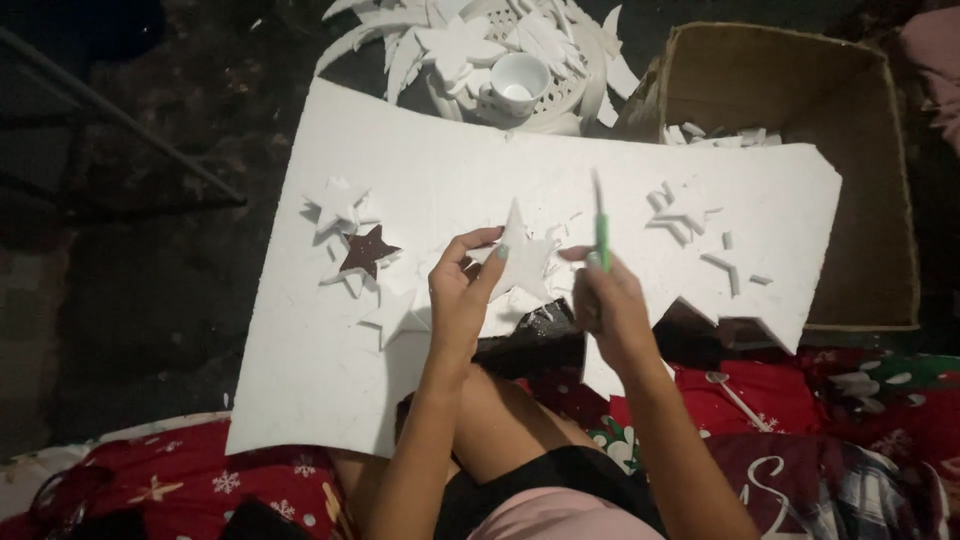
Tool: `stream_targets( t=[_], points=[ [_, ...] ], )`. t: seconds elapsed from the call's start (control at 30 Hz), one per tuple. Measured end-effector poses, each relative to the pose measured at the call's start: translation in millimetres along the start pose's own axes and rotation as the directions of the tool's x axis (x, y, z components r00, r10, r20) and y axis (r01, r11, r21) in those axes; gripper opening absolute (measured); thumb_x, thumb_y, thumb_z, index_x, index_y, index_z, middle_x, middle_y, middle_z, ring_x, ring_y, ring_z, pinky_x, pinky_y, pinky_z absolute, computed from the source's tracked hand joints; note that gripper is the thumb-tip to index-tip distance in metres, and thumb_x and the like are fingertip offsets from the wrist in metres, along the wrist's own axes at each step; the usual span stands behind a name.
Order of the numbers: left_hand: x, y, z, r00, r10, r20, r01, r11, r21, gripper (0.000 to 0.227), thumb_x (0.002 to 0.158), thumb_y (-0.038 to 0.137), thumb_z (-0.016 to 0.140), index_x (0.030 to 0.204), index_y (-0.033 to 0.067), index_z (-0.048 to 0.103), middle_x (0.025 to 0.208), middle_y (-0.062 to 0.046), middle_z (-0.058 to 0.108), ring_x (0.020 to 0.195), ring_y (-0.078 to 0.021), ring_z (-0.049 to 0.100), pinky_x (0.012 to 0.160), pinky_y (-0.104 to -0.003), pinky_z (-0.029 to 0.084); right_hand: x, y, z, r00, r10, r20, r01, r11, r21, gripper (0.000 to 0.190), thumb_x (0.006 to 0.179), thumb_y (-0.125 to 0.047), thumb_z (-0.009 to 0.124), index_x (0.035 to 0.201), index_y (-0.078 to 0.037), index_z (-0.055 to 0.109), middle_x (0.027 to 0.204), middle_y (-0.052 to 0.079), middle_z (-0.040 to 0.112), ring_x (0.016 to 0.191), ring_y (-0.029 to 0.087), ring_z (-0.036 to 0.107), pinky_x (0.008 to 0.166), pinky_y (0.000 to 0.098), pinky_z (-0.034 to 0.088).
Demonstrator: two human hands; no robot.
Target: Cutting star shapes out of a large white foam board using a green utility knife.
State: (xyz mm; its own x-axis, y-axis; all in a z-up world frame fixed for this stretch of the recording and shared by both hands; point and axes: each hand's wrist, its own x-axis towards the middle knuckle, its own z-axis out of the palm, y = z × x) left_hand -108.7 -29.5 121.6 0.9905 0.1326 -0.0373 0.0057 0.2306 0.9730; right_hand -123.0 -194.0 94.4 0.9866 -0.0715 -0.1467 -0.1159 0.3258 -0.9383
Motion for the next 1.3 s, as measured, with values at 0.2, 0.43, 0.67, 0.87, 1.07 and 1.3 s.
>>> stream_targets(
  t=[0.2,0.43,0.67,0.87,1.07,1.3],
  points=[
    [4,-12,-14,0.998,0.042,0.056,-0.051,0.985,0.165,0.025,0.088,0.016,0.066,0.110,0.0033,0.065,0.098,-0.015,0.064,0.067,-0.0139,0.060,0.059,-0.030,0.051,-2,-7,-7,1.000,-0.021,-0.009,0.019,0.983,-0.180,0.036,0.092,-0.032,0.046,0.111,-0.002,0.056,0.058,0.004,0.042,0.040,0.011,0.040,0.035,0.0237,0.034],
    [-2,5,-12,0.986,-0.113,0.126,0.087,0.977,0.196,0.042,0.093,0.012,0.053,0.133,0.0063,0.042,0.106,-0.021,0.056,0.073,-0.0255,0.066,0.055,-0.036,0.063,-6,-1,-2,0.999,-0.008,0.031,0.017,0.951,-0.310,0.037,0.094,-0.026,0.045,0.121,-0.002,0.058,0.052,0.005,0.043,0.034,0.012,0.039,0.031,0.0247,0.034],
    [-1,0,-8,0.989,-0.119,0.091,0.113,0.992,0.063,0.061,0.077,0.006,0.073,0.130,0.0021,0.042,0.091,-0.012,0.056,0.073,-0.0160,0.059,0.051,-0.026,0.060,-7,4,6,0.996,-0.015,0.093,0.040,0.962,-0.271,0.039,0.096,-0.022,0.042,0.130,-0.006,0.050,0.054,0.008,0.046,0.032,0.014,0.039,0.032,0.0256,0.035],
    [8,-35,-14,0.993,-0.120,-0.012,0.118,0.988,-0.098,0.047,0.072,0.011,0.082,0.112,-0.0002,0.059,0.081,-0.007,0.061,0.072,-0.0131,0.057,0.055,-0.025,0.055,-13,12,9,0.996,-0.011,0.094,0.036,0.961,-0.273,0.038,0.095,-0.021,0.042,0.129,-0.005,0.051,0.056,0.009,0.049,0.032,0.013,0.040,0.031,0.0253,0.035],
    [24,-42,-25,0.992,-0.112,-0.059,0.112,0.994,0.003,0.036,0.077,0.017,0.079,0.106,0.0012,0.067,0.096,-0.015,0.065,0.087,-0.0189,0.058,0.072,-0.035,0.053,-13,13,3,1.000,0.009,0.024,-0.002,0.963,-0.269,0.039,0.092,-0.022,0.045,0.126,-0.004,0.054,0.059,0.012,0.052,0.034,0.017,0.044,0.032,0.0286,0.037],
    [59,-57,-42,0.952,-0.305,-0.027,0.292,0.875,0.387,0.050,0.075,0.020,0.080,0.121,0.0096,0.063,0.106,-0.025,0.061,0.084,-0.0307,0.065,0.051,-0.041,0.061,-13,34,-14,0.995,0.086,-0.040,-0.095,0.899,-0.428,0.042,0.092,-0.018,0.044,0.131,-0.005,0.052,0.064,0.013,0.052,0.037,0.022,0.048,0.035,0.0313,0.040]
  ],
)
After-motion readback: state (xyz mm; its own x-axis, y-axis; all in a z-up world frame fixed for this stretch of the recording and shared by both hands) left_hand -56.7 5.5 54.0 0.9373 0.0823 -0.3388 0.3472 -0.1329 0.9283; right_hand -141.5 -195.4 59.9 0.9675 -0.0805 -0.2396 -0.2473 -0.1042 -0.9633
